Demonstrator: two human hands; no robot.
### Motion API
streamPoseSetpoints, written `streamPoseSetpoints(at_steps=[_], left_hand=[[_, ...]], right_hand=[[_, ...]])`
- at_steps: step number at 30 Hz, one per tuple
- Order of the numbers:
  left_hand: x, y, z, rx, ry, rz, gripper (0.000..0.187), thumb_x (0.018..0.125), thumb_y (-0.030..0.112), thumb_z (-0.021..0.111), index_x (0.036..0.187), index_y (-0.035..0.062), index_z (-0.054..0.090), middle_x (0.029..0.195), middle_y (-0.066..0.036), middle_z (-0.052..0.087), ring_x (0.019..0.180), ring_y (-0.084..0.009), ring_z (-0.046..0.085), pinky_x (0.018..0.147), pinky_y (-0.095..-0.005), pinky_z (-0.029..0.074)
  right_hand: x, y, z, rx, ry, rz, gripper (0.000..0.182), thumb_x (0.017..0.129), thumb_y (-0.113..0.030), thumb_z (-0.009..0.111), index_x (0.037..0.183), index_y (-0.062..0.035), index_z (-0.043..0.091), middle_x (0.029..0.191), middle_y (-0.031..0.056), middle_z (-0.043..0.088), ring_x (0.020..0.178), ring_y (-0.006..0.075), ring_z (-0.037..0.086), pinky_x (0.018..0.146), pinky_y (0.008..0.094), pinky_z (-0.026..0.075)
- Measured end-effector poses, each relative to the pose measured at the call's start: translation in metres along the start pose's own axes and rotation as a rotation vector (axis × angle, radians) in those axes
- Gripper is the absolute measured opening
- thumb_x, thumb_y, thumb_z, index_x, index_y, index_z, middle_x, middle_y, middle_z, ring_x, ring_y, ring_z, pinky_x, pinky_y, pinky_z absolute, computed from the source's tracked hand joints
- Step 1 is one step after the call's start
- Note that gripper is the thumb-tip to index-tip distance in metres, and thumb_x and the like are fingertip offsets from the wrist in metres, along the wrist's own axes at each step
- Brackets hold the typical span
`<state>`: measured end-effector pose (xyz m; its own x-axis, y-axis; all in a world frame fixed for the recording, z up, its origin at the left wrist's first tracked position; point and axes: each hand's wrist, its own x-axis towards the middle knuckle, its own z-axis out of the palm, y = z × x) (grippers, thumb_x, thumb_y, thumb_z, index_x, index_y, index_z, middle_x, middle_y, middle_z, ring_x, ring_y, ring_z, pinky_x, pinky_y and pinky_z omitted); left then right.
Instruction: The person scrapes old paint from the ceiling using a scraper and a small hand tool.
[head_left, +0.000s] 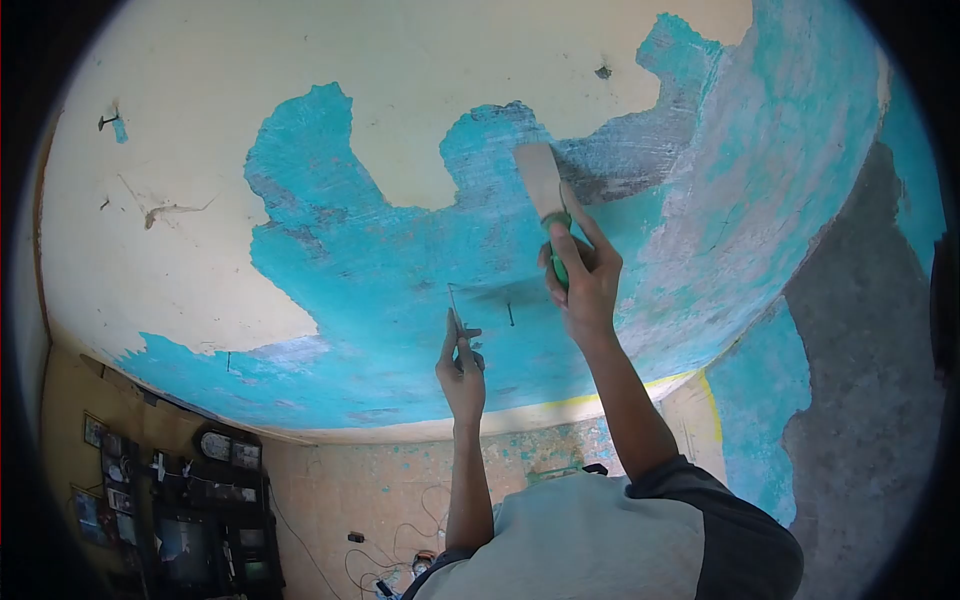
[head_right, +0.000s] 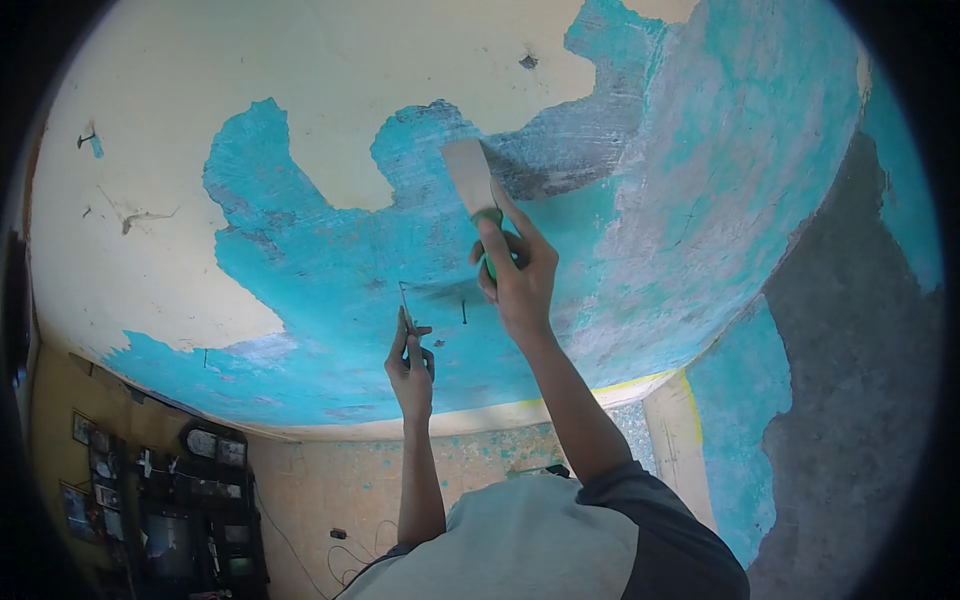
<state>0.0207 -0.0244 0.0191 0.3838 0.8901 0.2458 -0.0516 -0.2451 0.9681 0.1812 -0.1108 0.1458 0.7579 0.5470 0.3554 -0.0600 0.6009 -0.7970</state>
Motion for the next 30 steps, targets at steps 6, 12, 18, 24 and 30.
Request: streamPoseSetpoints(at_steps=[6, 12, 18, 24, 30], left_hand=[[0.003, -0.003, 0.0, -0.003, -0.003, 0.007, 0.046, 0.111, 0.014, 0.045, 0.157, 0.0064, 0.048, 0.104, -0.01, 0.072, 0.061, -0.0059, 0.049, 0.054, -0.0258, 0.045], [0.0, 0.002, 0.0, -0.026, -0.003, -0.003, 0.046, 0.111, 0.013, 0.044, 0.157, 0.0065, 0.047, 0.104, -0.01, 0.072, 0.06, -0.0056, 0.048, 0.053, -0.0257, 0.044], [0.001, -0.006, -0.001, -0.035, -0.005, 0.034, 0.047, 0.111, 0.012, 0.044, 0.157, 0.0056, 0.047, 0.104, -0.01, 0.073, 0.059, -0.0056, 0.048, 0.053, -0.026, 0.043], [-0.002, -0.004, 0.007, -0.047, 0.008, -0.01, 0.047, 0.111, 0.011, 0.043, 0.157, 0.0052, 0.047, 0.103, -0.009, 0.072, 0.059, -0.005, 0.049, 0.051, -0.0258, 0.042], [0.003, -0.013, 0.003, -0.031, 0.001, 0.028, 0.048, 0.111, 0.009, 0.043, 0.158, 0.0053, 0.046, 0.103, -0.009, 0.072, 0.059, -0.0048, 0.049, 0.051, -0.0251, 0.042]], right_hand=[[0.021, -0.014, 0.0, -0.053, -0.023, -0.044, 0.05, 0.103, -0.026, 0.071, 0.149, -0.012, 0.059, 0.071, 0.0043, 0.064, 0.044, 0.0038, 0.041, 0.039, 0.0216, 0.028], [0.034, -0.038, 0.019, 0.1, -0.08, -0.114, 0.052, 0.101, -0.022, 0.071, 0.149, -0.0062, 0.057, 0.073, 0.0051, 0.063, 0.043, 0.0033, 0.038, 0.038, 0.0209, 0.027], [0.007, 0.01, -0.011, -0.049, 0.004, -0.033, 0.053, 0.101, -0.023, 0.071, 0.151, -0.0081, 0.056, 0.073, 0.0051, 0.064, 0.043, 0.0035, 0.038, 0.038, 0.0217, 0.026], [0.03, -0.039, 0.024, 0.038, -0.055, -0.026, 0.051, 0.103, -0.027, 0.071, 0.149, -0.0105, 0.059, 0.075, 0.0059, 0.063, 0.044, 0.0037, 0.041, 0.039, 0.0212, 0.026], [0.0, 0.0, 0.003, -0.019, 0.014, -0.045, 0.051, 0.103, -0.027, 0.069, 0.149, -0.0077, 0.058, 0.073, 0.0062, 0.064, 0.043, 0.0028, 0.038, 0.037, 0.0207, 0.027]])
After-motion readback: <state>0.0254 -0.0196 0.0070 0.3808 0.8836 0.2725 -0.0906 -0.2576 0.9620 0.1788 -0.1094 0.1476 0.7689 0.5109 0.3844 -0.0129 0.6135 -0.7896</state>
